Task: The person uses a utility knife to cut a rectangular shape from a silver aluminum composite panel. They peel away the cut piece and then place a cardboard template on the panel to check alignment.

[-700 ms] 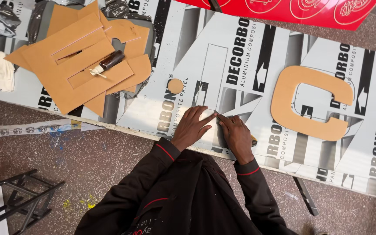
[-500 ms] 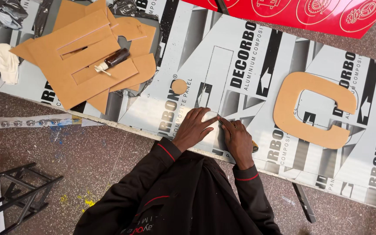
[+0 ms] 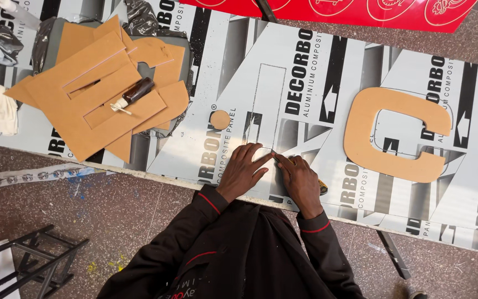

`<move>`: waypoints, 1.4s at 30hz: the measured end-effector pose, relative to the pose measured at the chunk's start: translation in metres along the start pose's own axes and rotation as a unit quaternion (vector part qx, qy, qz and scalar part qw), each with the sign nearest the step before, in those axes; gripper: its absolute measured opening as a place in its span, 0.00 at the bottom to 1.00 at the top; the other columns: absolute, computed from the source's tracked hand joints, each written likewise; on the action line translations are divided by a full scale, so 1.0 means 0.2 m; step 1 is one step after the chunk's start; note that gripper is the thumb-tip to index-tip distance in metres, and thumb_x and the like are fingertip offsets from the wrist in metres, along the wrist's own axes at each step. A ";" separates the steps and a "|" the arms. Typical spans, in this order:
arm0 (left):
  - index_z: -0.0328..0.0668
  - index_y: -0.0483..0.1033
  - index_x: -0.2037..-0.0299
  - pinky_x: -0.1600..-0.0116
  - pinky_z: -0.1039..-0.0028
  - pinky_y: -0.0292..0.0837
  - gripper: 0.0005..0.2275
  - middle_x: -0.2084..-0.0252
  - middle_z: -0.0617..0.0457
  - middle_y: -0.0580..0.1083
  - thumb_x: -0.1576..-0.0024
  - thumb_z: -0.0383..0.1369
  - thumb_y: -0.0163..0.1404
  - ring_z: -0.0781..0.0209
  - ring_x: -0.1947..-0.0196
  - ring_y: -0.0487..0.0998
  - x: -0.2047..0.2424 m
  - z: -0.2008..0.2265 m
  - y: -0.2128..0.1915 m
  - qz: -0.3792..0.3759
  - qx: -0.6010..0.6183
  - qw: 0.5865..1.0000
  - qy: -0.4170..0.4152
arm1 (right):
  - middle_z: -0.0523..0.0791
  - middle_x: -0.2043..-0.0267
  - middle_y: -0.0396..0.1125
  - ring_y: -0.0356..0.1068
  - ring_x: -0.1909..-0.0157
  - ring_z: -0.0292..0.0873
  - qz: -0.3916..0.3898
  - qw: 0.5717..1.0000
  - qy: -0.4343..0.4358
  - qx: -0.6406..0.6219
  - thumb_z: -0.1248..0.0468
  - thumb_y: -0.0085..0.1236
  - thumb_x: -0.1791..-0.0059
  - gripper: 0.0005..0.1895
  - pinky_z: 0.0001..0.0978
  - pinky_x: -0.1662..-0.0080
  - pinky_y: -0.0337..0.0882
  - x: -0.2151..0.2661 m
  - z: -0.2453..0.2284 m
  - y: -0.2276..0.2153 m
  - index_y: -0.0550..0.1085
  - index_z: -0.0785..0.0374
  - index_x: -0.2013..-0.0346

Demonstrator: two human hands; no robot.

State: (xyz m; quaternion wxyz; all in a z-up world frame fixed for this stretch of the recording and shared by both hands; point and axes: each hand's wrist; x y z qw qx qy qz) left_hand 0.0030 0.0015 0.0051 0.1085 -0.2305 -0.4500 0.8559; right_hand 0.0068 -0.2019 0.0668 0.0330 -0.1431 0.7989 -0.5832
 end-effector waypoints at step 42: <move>0.57 0.67 0.34 0.33 0.52 0.59 0.17 0.42 0.44 0.66 0.32 0.42 0.40 0.46 0.37 0.65 -0.03 0.00 0.02 -0.013 -0.009 1.000 -0.018 | 0.47 0.62 0.67 0.73 0.57 0.54 0.032 0.999 0.000 -0.005 0.53 0.45 0.42 0.17 0.47 0.60 0.75 -0.01 -0.03 0.02 0.75 0.40 0.40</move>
Point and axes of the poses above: each hand's wrist, its own x-axis away from the middle knuckle, its own y-axis out of the palm, z = x × y
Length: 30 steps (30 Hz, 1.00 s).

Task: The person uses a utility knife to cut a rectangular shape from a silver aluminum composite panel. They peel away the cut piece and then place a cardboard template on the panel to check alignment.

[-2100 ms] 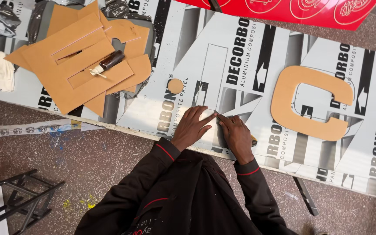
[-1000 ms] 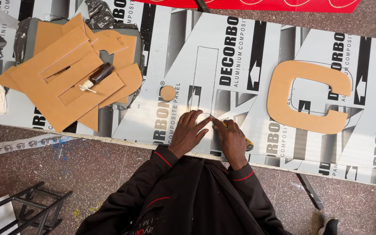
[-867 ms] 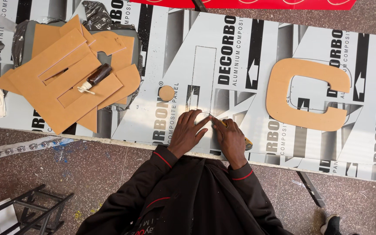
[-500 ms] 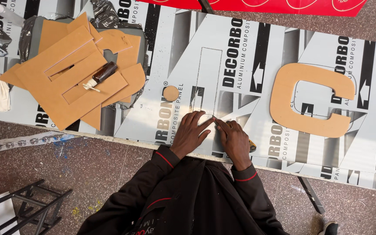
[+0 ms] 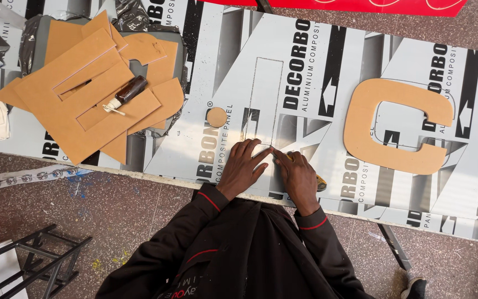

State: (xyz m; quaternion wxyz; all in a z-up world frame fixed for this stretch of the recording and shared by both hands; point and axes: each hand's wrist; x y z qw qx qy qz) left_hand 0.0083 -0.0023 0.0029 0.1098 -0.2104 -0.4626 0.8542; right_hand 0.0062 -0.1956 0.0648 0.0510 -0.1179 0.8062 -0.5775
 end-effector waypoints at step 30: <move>0.41 0.83 0.61 0.58 0.64 0.70 0.07 0.64 0.56 0.69 0.42 0.35 0.59 0.55 0.61 0.73 -0.19 -0.04 0.12 0.105 0.044 0.990 -0.080 | 0.54 0.45 0.65 0.67 0.41 0.61 0.363 0.910 0.063 -0.190 0.72 0.61 0.50 0.27 0.54 0.41 0.67 -0.26 0.16 0.09 0.69 0.63 0.35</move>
Point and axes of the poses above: each hand's wrist, its own x-axis away from the middle knuckle, its own y-axis out of the palm, z = x × y
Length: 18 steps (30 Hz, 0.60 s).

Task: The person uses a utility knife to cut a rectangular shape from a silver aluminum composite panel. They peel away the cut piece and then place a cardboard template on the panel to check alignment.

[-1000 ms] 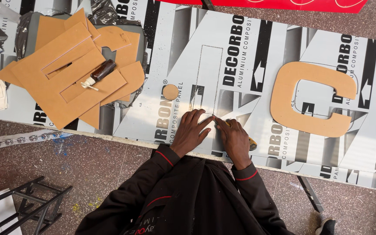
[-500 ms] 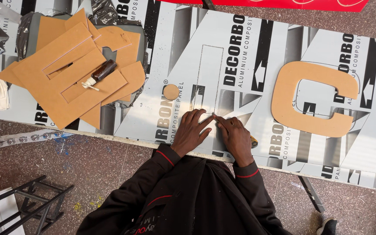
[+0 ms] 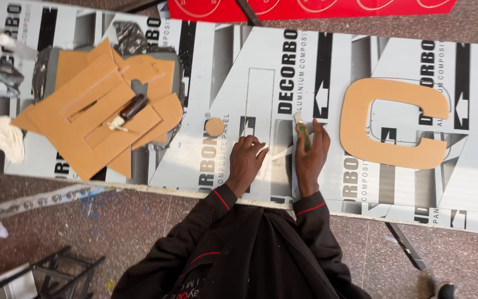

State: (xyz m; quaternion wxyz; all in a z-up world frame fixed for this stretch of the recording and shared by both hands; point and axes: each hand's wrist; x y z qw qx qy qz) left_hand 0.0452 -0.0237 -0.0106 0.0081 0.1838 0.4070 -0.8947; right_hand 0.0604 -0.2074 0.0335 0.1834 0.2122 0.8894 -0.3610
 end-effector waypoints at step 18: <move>0.38 0.64 0.62 0.59 0.60 0.66 0.03 0.63 0.47 0.64 0.35 0.25 0.42 0.42 0.63 0.70 -0.15 -0.09 -0.03 -0.145 0.011 0.982 0.121 | 0.51 0.51 0.63 0.69 0.49 0.62 -0.341 0.940 -0.006 0.016 0.63 0.64 0.53 0.18 0.52 0.52 0.72 0.04 -0.03 0.12 0.76 0.60 0.49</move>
Point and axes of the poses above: each hand's wrist, its own x-axis away from the middle knuckle, its own y-axis out of the palm, z = x × y
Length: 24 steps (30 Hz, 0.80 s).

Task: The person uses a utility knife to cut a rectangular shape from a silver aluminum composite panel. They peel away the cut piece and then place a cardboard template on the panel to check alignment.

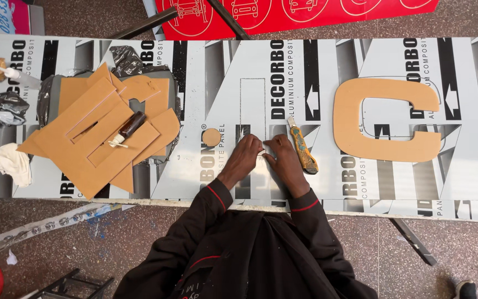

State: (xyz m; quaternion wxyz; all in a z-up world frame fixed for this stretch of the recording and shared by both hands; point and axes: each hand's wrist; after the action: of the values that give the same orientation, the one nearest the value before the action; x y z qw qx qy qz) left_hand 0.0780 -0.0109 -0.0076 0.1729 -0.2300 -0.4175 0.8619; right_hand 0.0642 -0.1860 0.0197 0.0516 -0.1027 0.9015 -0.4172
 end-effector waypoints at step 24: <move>0.35 0.68 0.37 0.22 0.53 0.45 0.24 0.27 0.40 0.60 0.43 0.36 0.57 0.41 0.25 0.54 0.04 -0.12 -0.11 0.002 0.113 0.994 0.001 | 0.38 0.67 0.71 0.74 0.61 0.44 0.155 0.978 -0.133 0.035 0.53 0.55 0.45 0.07 0.35 0.61 0.72 -0.10 0.07 0.17 0.74 0.49 0.64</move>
State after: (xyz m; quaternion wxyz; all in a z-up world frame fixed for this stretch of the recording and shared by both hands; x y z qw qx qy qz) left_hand 0.0865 0.0213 -0.0042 0.1964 -0.2103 -0.3167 0.9038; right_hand 0.0824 -0.1704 -0.0143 0.2387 -0.0143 0.8764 -0.4181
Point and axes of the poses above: each hand's wrist, its own x-axis away from the middle knuckle, its own y-axis out of the palm, z = x × y
